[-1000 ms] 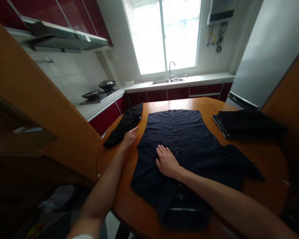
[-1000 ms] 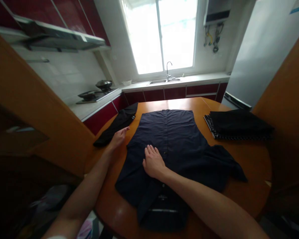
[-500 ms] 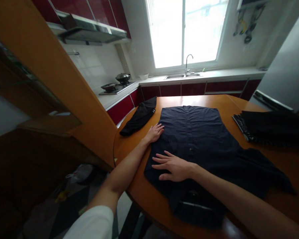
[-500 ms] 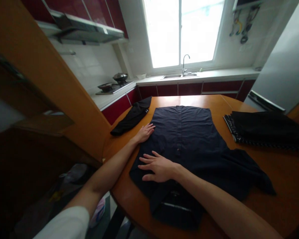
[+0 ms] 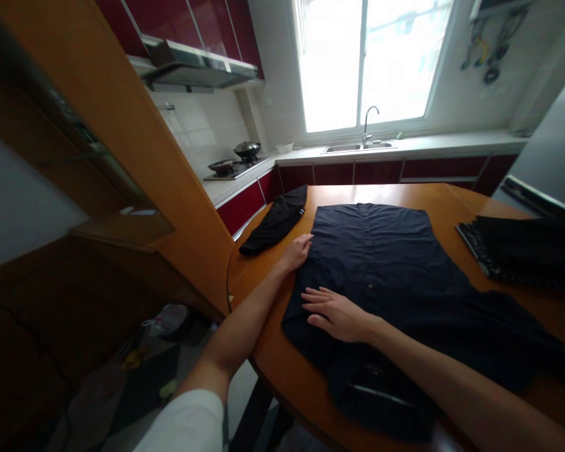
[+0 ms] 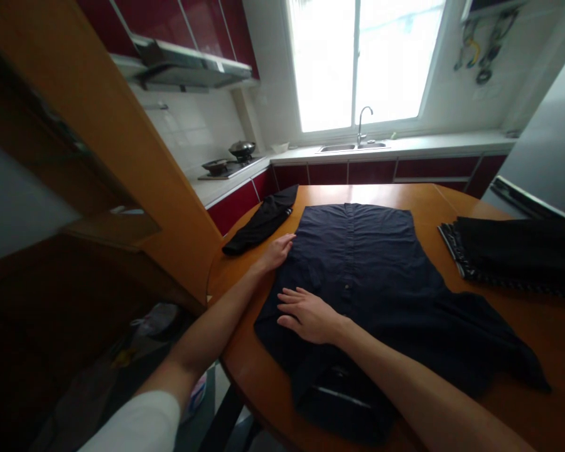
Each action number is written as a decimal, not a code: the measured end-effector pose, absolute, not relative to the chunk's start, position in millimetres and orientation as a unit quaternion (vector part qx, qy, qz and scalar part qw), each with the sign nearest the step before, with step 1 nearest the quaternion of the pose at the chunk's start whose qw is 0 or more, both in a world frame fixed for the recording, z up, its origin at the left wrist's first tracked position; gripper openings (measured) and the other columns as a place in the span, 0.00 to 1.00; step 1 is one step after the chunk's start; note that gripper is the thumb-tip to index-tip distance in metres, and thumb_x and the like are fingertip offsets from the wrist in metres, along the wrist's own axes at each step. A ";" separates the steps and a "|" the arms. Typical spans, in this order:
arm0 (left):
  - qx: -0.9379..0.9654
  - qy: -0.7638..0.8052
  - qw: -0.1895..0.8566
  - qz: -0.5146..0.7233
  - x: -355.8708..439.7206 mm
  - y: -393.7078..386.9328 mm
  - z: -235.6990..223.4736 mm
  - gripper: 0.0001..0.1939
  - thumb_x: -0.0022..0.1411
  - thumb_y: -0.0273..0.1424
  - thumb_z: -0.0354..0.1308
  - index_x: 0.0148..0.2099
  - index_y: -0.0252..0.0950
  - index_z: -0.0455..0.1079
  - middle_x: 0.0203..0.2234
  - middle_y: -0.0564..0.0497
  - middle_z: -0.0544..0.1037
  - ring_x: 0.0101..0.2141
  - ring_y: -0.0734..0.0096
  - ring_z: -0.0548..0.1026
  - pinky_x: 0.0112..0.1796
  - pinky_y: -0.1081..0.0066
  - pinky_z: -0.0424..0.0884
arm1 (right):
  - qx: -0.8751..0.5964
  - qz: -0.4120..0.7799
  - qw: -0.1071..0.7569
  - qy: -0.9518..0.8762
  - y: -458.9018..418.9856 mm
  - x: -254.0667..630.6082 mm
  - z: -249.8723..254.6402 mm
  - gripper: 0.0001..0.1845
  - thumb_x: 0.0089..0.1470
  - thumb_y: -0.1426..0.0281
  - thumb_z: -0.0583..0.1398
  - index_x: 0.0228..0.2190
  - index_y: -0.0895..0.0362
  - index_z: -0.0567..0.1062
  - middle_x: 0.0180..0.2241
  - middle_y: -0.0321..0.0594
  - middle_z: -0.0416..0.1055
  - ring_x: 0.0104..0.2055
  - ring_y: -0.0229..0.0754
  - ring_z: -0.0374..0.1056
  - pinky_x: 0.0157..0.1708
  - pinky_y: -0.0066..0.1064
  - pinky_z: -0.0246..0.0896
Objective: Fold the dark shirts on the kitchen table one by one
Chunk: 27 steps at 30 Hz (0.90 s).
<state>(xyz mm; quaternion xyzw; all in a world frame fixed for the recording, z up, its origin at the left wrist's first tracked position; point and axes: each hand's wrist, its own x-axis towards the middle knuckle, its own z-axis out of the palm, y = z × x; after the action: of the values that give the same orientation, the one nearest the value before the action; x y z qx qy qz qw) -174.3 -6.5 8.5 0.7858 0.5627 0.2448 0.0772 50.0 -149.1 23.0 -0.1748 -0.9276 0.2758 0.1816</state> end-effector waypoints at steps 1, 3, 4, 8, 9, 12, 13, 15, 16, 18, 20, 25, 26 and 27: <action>0.799 0.544 0.085 0.241 -166.9 -9.7 7.1 0.25 0.72 0.34 0.42 0.64 0.31 0.65 0.63 0.42 0.67 0.65 0.61 0.61 0.64 0.60 0.55 | -0.174 0.271 0.174 -0.931 -148.4 49.6 21.6 0.24 0.68 0.59 0.51 0.59 0.55 0.71 0.65 0.46 0.59 0.69 0.46 0.50 0.68 0.47 0.41; 0.825 0.514 0.099 0.215 -152.8 -15.2 2.9 0.25 0.73 0.36 0.41 0.66 0.34 0.62 0.65 0.43 0.64 0.66 0.59 0.58 0.65 0.57 0.53 | -0.170 0.266 0.166 -0.934 -147.4 48.9 20.2 0.25 0.68 0.59 0.50 0.58 0.56 0.72 0.65 0.47 0.59 0.69 0.46 0.51 0.68 0.47 0.41; 0.833 0.508 0.103 0.193 -147.3 -17.1 0.6 0.26 0.73 0.37 0.41 0.67 0.34 0.61 0.66 0.43 0.62 0.67 0.59 0.56 0.65 0.55 0.52 | -0.170 0.265 0.166 -0.934 -147.0 48.7 20.1 0.25 0.68 0.59 0.49 0.58 0.57 0.72 0.65 0.48 0.60 0.69 0.46 0.51 0.68 0.46 0.41; 0.844 0.517 0.094 0.110 -138.5 -17.8 -7.2 0.28 0.73 0.42 0.42 0.70 0.36 0.55 0.69 0.43 0.54 0.69 0.54 0.49 0.65 0.48 0.46 | -0.171 0.264 0.170 -0.934 -145.9 48.8 20.8 0.24 0.68 0.59 0.50 0.57 0.57 0.73 0.65 0.47 0.60 0.69 0.45 0.52 0.68 0.46 0.41; 0.845 0.518 0.091 0.103 -139.0 -16.6 -8.4 0.29 0.73 0.42 0.42 0.70 0.37 0.55 0.70 0.43 0.53 0.69 0.54 0.48 0.65 0.47 0.45 | -0.171 0.265 0.171 -0.934 -145.6 48.9 21.0 0.24 0.68 0.59 0.51 0.57 0.56 0.73 0.65 0.47 0.60 0.69 0.45 0.52 0.68 0.46 0.41; 0.839 0.521 0.098 0.126 -142.4 -11.6 -8.5 0.27 0.74 0.40 0.40 0.70 0.38 0.55 0.69 0.44 0.55 0.69 0.57 0.50 0.65 0.49 0.46 | -0.170 0.266 0.174 -0.933 -144.5 49.1 20.8 0.23 0.68 0.60 0.51 0.57 0.55 0.72 0.65 0.45 0.60 0.69 0.44 0.52 0.68 0.45 0.40; 0.833 0.524 0.103 0.142 -143.7 -9.8 -7.3 0.27 0.74 0.39 0.40 0.70 0.38 0.55 0.68 0.44 0.57 0.68 0.58 0.51 0.65 0.51 0.48 | -0.170 0.265 0.174 -0.933 -144.1 49.1 20.5 0.23 0.68 0.60 0.51 0.57 0.55 0.72 0.65 0.45 0.60 0.69 0.44 0.51 0.68 0.44 0.40; 0.817 0.536 0.109 0.182 -146.5 -7.0 -3.1 0.27 0.73 0.36 0.40 0.69 0.35 0.57 0.67 0.43 0.60 0.67 0.59 0.55 0.65 0.55 0.51 | -0.168 0.259 0.173 -0.935 -143.2 48.9 19.8 0.23 0.68 0.59 0.51 0.57 0.55 0.72 0.65 0.45 0.60 0.69 0.43 0.51 0.68 0.44 0.40; 0.809 0.541 0.110 0.202 -148.0 -6.3 -0.4 0.27 0.72 0.34 0.40 0.68 0.33 0.58 0.66 0.42 0.62 0.67 0.60 0.57 0.65 0.56 0.52 | -0.167 0.255 0.174 -0.936 -142.8 48.8 19.3 0.23 0.68 0.59 0.51 0.57 0.55 0.72 0.65 0.45 0.60 0.69 0.43 0.51 0.68 0.44 0.40; 0.796 0.546 0.108 0.235 -150.4 -6.6 4.8 0.27 0.70 0.31 0.42 0.67 0.29 0.61 0.64 0.41 0.66 0.65 0.60 0.61 0.65 0.59 0.55 | -0.166 0.250 0.175 -0.938 -142.3 48.7 18.4 0.24 0.69 0.59 0.50 0.57 0.56 0.72 0.65 0.46 0.60 0.69 0.44 0.50 0.68 0.44 0.41; 0.792 0.543 0.110 0.255 -151.4 -9.0 8.6 0.26 0.68 0.30 0.43 0.65 0.30 0.64 0.61 0.42 0.69 0.63 0.61 0.65 0.64 0.61 0.58 | -0.164 0.247 0.177 -0.938 -141.9 48.5 17.4 0.24 0.69 0.59 0.50 0.57 0.57 0.72 0.64 0.47 0.61 0.69 0.44 0.51 0.68 0.44 0.42; 0.806 0.516 0.135 0.255 -145.2 -16.2 8.5 0.24 0.68 0.33 0.46 0.63 0.35 0.68 0.61 0.46 0.70 0.63 0.60 0.65 0.64 0.59 0.58 | -0.165 0.247 0.180 -0.938 -141.2 47.8 15.7 0.23 0.68 0.60 0.50 0.57 0.56 0.73 0.64 0.46 0.62 0.69 0.44 0.52 0.68 0.45 0.43; 0.812 0.510 0.138 0.249 -143.4 -16.9 7.3 0.24 0.68 0.34 0.46 0.63 0.35 0.68 0.61 0.46 0.70 0.63 0.60 0.64 0.64 0.58 0.58 | -0.165 0.246 0.180 -0.938 -141.1 47.7 15.8 0.23 0.68 0.60 0.50 0.57 0.56 0.73 0.64 0.46 0.62 0.69 0.44 0.52 0.68 0.45 0.43; 0.818 0.504 0.139 0.240 -141.8 -17.2 6.0 0.24 0.68 0.34 0.47 0.63 0.35 0.67 0.62 0.46 0.69 0.64 0.60 0.63 0.64 0.58 0.57 | -0.166 0.245 0.180 -0.938 -141.0 47.7 16.1 0.23 0.68 0.60 0.50 0.56 0.55 0.73 0.64 0.46 0.61 0.69 0.44 0.52 0.68 0.44 0.43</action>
<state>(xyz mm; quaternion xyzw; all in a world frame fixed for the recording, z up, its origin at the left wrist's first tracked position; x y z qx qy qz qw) -141.8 -17.2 6.0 0.8177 0.5042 0.2402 0.1393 47.7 -141.0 16.1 -0.1663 -0.9380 0.2451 0.1798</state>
